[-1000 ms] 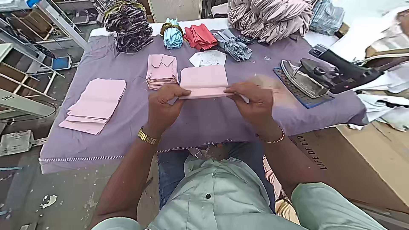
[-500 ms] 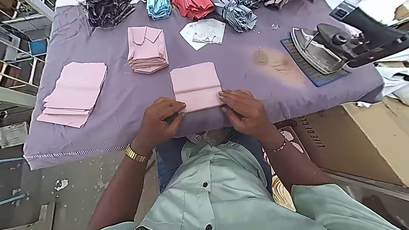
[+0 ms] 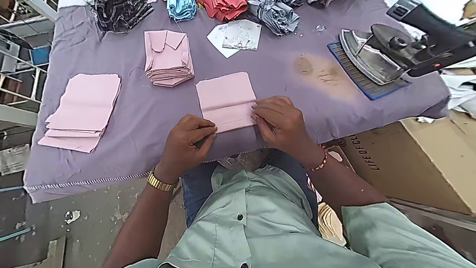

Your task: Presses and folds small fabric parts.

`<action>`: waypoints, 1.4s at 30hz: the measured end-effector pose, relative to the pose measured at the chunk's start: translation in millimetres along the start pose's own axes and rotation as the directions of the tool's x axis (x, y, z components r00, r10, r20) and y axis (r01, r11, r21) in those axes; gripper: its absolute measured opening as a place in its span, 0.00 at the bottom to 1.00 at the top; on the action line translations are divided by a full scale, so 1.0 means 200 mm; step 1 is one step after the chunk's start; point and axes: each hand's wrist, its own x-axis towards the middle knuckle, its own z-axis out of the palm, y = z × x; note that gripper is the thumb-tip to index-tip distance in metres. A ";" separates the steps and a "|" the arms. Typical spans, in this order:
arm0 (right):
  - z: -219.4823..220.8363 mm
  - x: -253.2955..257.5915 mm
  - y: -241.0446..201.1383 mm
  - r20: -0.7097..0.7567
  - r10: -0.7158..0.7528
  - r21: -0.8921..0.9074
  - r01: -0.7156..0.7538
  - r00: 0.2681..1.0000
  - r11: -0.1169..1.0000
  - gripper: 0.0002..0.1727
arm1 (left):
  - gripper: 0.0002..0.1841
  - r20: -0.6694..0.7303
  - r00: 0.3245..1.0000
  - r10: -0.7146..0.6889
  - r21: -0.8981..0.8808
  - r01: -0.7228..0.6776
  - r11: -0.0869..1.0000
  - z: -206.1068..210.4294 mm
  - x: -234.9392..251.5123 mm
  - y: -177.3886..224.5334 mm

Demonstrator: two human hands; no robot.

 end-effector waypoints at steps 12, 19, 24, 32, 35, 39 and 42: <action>0.05 0.18 0.04 0.442 0.107 -0.202 -0.017 0.891 0.979 0.24 | 0.11 -0.019 0.999 -0.030 0.097 0.032 0.995 0.05 -0.01 -0.01; -0.04 0.61 0.36 0.197 0.139 -0.200 -0.099 0.971 0.975 0.12 | 0.12 -0.045 0.999 -0.023 0.127 0.028 0.991 0.06 -0.01 0.00; 0.12 0.88 0.67 0.439 0.339 -0.373 -0.174 0.832 0.911 0.21 | 0.12 -0.083 0.996 -0.019 0.149 0.032 0.988 0.06 -0.01 0.00; 0.20 1.01 0.48 0.387 0.536 -0.582 -0.252 0.750 0.773 0.10 | 0.12 -0.071 0.997 -0.006 0.160 0.017 0.987 0.06 -0.01 -0.01; 0.33 1.05 0.42 0.395 0.362 -0.480 -0.146 0.844 0.865 0.09 | 0.12 -0.068 0.998 -0.004 0.163 0.015 0.987 0.05 -0.01 -0.01; 0.45 1.09 0.44 0.441 0.402 -0.469 -0.176 0.803 0.866 0.19 | 0.12 -0.071 0.997 0.006 0.161 0.006 0.987 0.06 -0.01 -0.01; 0.47 1.14 0.43 0.454 0.415 -0.488 -0.169 0.789 0.856 0.21 | 0.12 -0.075 0.997 -0.006 0.162 0.018 0.987 0.05 -0.02 -0.01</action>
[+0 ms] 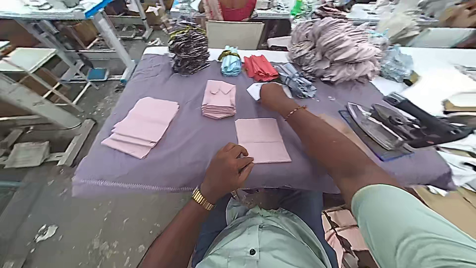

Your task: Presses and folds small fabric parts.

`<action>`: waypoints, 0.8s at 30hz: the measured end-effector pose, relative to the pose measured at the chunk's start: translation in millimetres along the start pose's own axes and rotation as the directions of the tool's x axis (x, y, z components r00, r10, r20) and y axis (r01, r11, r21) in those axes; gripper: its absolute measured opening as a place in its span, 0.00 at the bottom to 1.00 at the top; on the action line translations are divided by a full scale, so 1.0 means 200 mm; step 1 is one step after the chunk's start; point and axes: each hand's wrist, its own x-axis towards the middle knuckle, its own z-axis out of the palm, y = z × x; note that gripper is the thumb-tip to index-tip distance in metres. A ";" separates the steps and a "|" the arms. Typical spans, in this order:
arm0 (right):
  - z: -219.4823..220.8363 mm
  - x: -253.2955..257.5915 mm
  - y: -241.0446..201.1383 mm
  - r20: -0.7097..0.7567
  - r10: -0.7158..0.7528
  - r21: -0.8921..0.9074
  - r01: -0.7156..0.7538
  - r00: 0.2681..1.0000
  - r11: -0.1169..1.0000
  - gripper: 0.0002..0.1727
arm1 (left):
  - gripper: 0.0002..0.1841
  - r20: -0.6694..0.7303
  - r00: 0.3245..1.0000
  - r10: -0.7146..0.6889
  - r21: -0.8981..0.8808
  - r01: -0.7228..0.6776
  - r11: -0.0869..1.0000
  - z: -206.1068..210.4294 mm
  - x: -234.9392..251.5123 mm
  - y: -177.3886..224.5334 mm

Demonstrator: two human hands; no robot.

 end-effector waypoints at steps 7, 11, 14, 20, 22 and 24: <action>-0.09 -0.03 -0.04 0.101 0.092 -0.104 -0.082 0.991 0.991 0.23 | 0.13 0.034 0.999 -0.005 0.012 0.005 1.000 -0.01 0.01 0.01; -0.08 -0.03 0.04 0.079 0.018 -0.089 -0.011 0.997 0.996 0.22 | 0.12 0.025 1.000 0.010 0.019 -0.011 1.000 -0.01 0.01 0.02; -0.17 -0.04 -0.04 0.164 0.012 -0.085 0.001 0.986 0.996 0.22 | 0.12 0.021 1.000 0.007 0.020 -0.008 1.000 -0.03 0.00 0.02; -0.16 -0.17 -0.16 0.105 0.024 -0.191 -0.004 0.994 0.982 0.12 | 0.12 0.034 0.999 0.030 0.026 -0.031 0.999 -0.02 0.00 0.02; -0.16 -0.17 -0.16 0.109 0.035 -0.194 -0.013 0.993 0.981 0.16 | 0.12 0.036 0.999 0.028 0.039 -0.029 0.999 -0.02 0.00 0.02; -0.15 -0.13 -0.12 0.112 0.038 -0.186 -0.016 0.993 0.982 0.21 | 0.12 0.045 0.998 0.033 0.036 -0.034 0.999 -0.02 -0.01 0.02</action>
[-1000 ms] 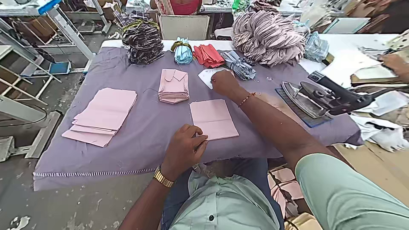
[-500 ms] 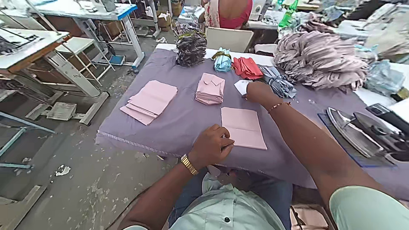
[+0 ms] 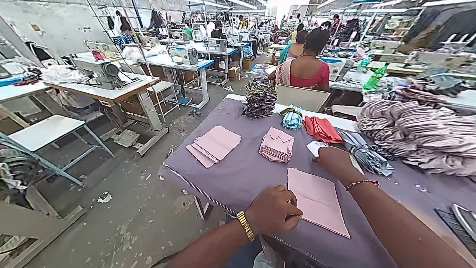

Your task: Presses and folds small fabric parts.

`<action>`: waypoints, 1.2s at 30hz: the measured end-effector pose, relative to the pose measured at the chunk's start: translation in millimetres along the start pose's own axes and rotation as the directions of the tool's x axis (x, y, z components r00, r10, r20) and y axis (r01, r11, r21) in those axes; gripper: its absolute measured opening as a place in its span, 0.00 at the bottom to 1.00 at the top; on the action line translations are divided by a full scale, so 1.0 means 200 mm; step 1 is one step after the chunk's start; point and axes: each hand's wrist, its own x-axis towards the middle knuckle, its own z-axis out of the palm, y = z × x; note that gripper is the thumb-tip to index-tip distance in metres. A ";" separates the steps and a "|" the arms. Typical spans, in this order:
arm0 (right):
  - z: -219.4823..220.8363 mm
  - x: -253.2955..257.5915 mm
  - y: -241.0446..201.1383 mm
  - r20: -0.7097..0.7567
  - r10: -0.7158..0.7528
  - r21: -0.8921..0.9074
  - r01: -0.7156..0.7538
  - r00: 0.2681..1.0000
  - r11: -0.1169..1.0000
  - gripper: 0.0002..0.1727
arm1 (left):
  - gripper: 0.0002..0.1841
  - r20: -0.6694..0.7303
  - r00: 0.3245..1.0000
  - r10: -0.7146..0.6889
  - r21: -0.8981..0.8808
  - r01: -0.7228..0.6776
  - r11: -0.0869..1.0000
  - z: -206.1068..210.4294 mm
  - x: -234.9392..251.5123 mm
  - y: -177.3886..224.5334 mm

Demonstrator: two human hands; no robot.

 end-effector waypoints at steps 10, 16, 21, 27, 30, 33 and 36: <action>0.06 0.29 0.14 0.057 -0.048 0.017 0.048 0.997 0.999 0.23 | 0.13 0.033 0.999 -0.006 0.000 0.006 1.000 -0.03 0.01 0.01; 0.03 0.20 0.01 -0.003 -0.035 -0.017 0.035 0.999 0.999 0.18 | 0.13 0.030 1.000 0.009 -0.010 -0.008 1.000 -0.02 0.01 -0.01; 0.06 0.06 -0.09 -0.193 -0.077 -0.061 0.067 0.978 0.996 0.10 | 0.13 0.007 1.000 0.013 0.002 -0.013 1.000 -0.01 0.00 -0.02; -0.02 -0.14 0.14 -0.521 0.080 0.162 0.006 0.850 0.987 0.14 | 0.13 -0.037 0.999 0.002 -0.028 -0.003 1.000 0.02 0.01 -0.01; -0.01 -0.30 0.28 -0.708 0.232 0.414 0.126 0.667 0.902 0.13 | 0.12 -0.061 0.998 -0.010 -0.033 0.008 0.999 0.03 0.00 -0.02; 0.02 -0.55 0.33 -0.708 0.355 0.620 0.296 0.611 0.726 0.13 | 0.11 -0.178 0.984 -0.021 -0.091 0.004 0.996 0.03 0.00 0.00; 0.05 -0.85 0.19 -0.733 0.353 0.636 0.401 0.581 0.660 0.12 | 0.16 -0.308 0.947 -0.096 -0.310 -0.004 0.951 0.03 0.04 0.09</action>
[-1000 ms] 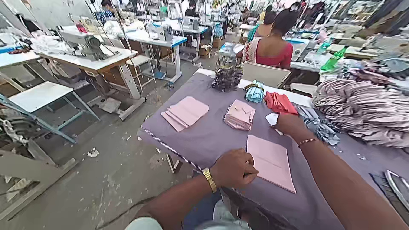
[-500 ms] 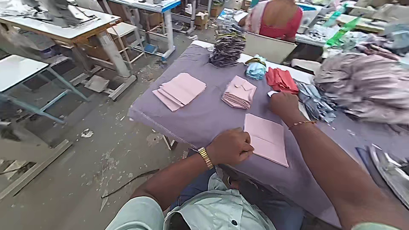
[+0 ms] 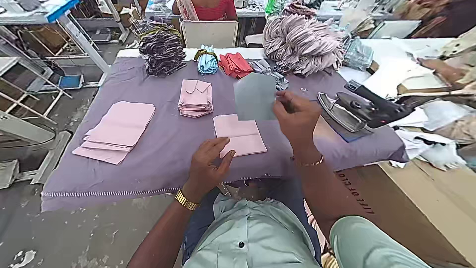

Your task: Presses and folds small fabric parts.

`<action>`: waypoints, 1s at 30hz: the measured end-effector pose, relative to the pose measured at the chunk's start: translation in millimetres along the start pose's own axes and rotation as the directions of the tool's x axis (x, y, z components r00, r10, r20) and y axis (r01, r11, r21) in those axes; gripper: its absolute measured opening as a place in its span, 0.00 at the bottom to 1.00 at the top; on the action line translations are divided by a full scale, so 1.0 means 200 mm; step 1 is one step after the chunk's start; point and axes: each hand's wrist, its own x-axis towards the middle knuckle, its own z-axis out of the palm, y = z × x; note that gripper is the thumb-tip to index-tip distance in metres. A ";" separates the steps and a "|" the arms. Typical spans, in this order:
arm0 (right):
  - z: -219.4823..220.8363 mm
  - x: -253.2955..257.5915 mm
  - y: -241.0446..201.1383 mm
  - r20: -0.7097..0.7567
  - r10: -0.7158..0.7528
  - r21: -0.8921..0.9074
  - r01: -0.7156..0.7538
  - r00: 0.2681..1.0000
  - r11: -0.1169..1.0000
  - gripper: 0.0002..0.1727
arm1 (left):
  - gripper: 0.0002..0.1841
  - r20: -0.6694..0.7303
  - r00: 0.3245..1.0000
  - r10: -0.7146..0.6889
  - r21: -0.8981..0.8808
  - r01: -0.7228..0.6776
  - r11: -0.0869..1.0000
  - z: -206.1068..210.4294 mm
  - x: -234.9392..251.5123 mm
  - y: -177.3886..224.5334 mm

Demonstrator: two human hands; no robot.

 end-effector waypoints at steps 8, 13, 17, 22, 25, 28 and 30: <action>0.11 -0.57 -0.36 0.026 -0.445 0.011 0.445 0.895 0.895 0.12 | 0.13 -0.020 0.972 -0.236 -0.728 0.148 0.670 0.17 -0.02 0.32; 0.01 -0.60 -0.29 0.033 -0.261 0.084 0.257 0.965 0.963 0.10 | 0.10 -0.015 0.914 -0.406 -0.715 0.274 0.643 0.15 -0.07 0.24; -0.08 -0.49 -0.17 0.127 0.095 0.149 -0.113 0.987 0.982 0.24 | 0.09 0.166 0.929 -0.329 -0.665 0.352 0.659 0.08 -0.03 0.20; -0.07 -0.41 -0.04 0.249 0.367 0.553 -0.443 0.896 0.706 0.07 | 0.20 0.158 0.939 -0.305 -0.099 0.322 0.942 -0.08 0.26 0.03; -0.12 -0.34 0.12 0.056 0.411 0.493 -0.383 0.910 0.781 0.08 | 0.26 -0.073 0.941 -0.331 0.326 0.336 0.884 -0.31 0.55 -0.30; -0.12 -0.33 0.24 -0.048 0.456 0.496 -0.375 0.889 0.783 0.08 | 0.37 -0.074 0.774 -0.629 0.358 0.609 0.707 -0.45 0.75 -0.64; -0.08 -0.37 0.29 -0.081 0.427 0.480 -0.340 0.901 0.808 0.07 | 0.44 0.002 0.644 -0.765 0.332 0.721 0.609 -0.45 0.79 -0.76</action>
